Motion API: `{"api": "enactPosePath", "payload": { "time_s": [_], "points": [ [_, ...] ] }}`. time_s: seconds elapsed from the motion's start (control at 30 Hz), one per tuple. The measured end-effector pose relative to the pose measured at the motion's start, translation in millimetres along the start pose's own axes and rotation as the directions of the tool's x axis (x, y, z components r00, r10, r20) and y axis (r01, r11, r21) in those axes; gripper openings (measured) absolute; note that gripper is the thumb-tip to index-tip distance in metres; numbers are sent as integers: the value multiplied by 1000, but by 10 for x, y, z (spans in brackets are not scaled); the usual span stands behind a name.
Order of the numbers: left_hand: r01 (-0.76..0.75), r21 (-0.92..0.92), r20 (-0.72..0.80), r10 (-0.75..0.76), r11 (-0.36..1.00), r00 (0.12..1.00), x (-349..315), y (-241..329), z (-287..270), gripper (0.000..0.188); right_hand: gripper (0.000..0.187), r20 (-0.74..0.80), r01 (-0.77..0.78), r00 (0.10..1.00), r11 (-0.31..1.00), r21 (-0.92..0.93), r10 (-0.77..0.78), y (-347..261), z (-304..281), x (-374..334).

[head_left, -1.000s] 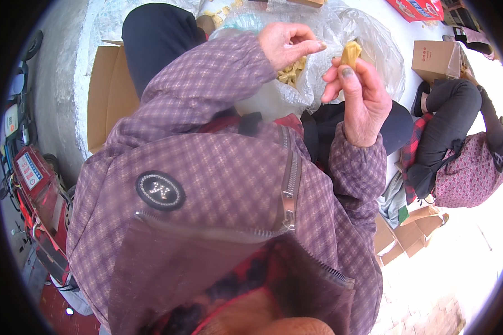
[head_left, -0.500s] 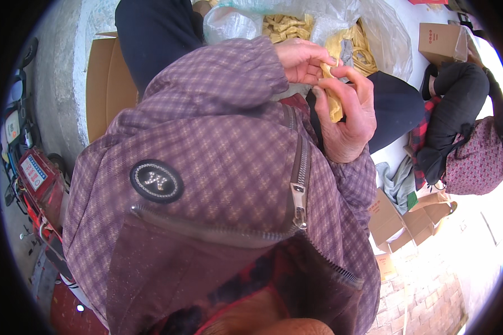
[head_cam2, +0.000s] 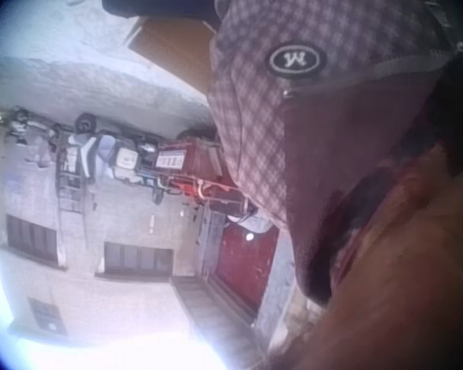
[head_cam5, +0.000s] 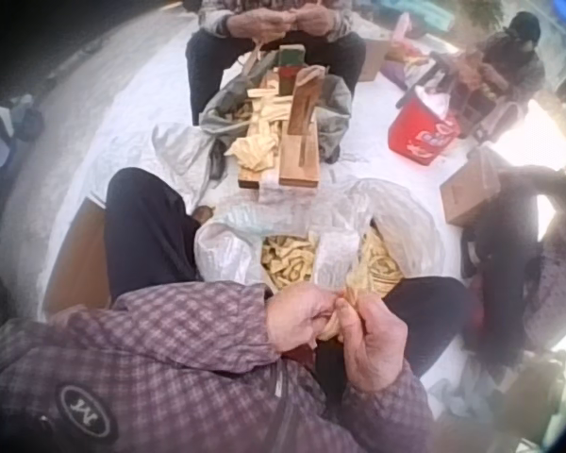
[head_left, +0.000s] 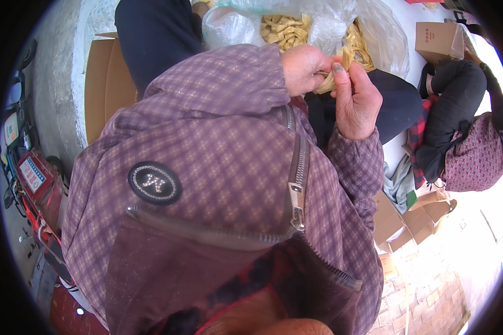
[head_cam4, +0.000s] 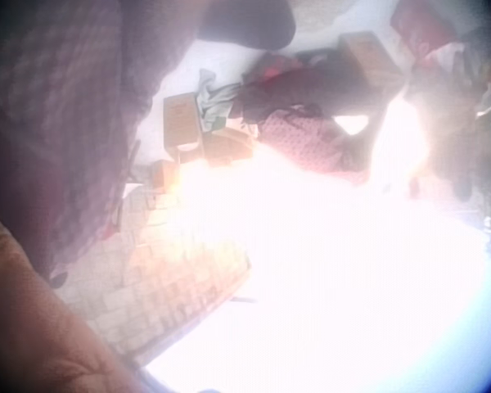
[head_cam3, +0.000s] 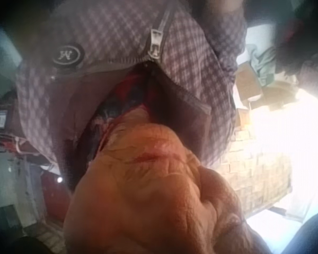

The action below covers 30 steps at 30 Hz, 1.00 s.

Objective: The person sits on the floor and repeatedly picks up flat, light-colored strips from a plastic bag, folds and twists them into small bundles, and places them into a clear plastic bag. The process is repetitive and focused on manual assembly of the craft items.

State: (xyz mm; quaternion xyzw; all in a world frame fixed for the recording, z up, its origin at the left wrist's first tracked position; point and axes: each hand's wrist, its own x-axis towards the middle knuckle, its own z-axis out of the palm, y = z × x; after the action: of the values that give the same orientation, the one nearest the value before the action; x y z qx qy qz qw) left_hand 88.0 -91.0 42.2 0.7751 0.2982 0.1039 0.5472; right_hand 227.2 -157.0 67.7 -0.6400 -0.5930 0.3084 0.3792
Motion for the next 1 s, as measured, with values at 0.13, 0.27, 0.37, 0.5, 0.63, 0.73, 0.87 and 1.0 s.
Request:
{"api": "enactPosePath", "payload": {
  "time_s": [0.13,0.27,0.37,0.5,0.63,0.73,0.87,1.0],
  "points": [
    [-21,381,-210,108,924,972,-44,20,35,36,23,108,-267,962,950,161,252,54,21,-7],
    [-291,293,-364,388,911,847,-16,15,0,34,30,443,-540,823,733,413,356,117,-100,67],
    [-417,336,-259,509,844,821,58,-162,-29,35,31,617,-586,745,692,423,255,316,-155,103],
    [-299,360,-107,358,884,928,46,-279,-100,36,26,471,-555,817,674,486,333,295,3,77],
    [-347,340,-324,456,874,829,50,-283,-109,30,31,171,-332,943,829,450,284,90,105,25],
    [-178,253,-252,242,951,937,46,-206,-193,25,30,108,-280,960,845,455,260,106,152,55],
    [-77,-46,-262,63,996,963,76,-284,-170,23,24,116,-309,951,858,410,287,201,196,60],
    [-12,-341,-195,-59,940,979,51,-291,-201,25,21,124,-316,946,776,546,298,304,213,89]
  ]
}}
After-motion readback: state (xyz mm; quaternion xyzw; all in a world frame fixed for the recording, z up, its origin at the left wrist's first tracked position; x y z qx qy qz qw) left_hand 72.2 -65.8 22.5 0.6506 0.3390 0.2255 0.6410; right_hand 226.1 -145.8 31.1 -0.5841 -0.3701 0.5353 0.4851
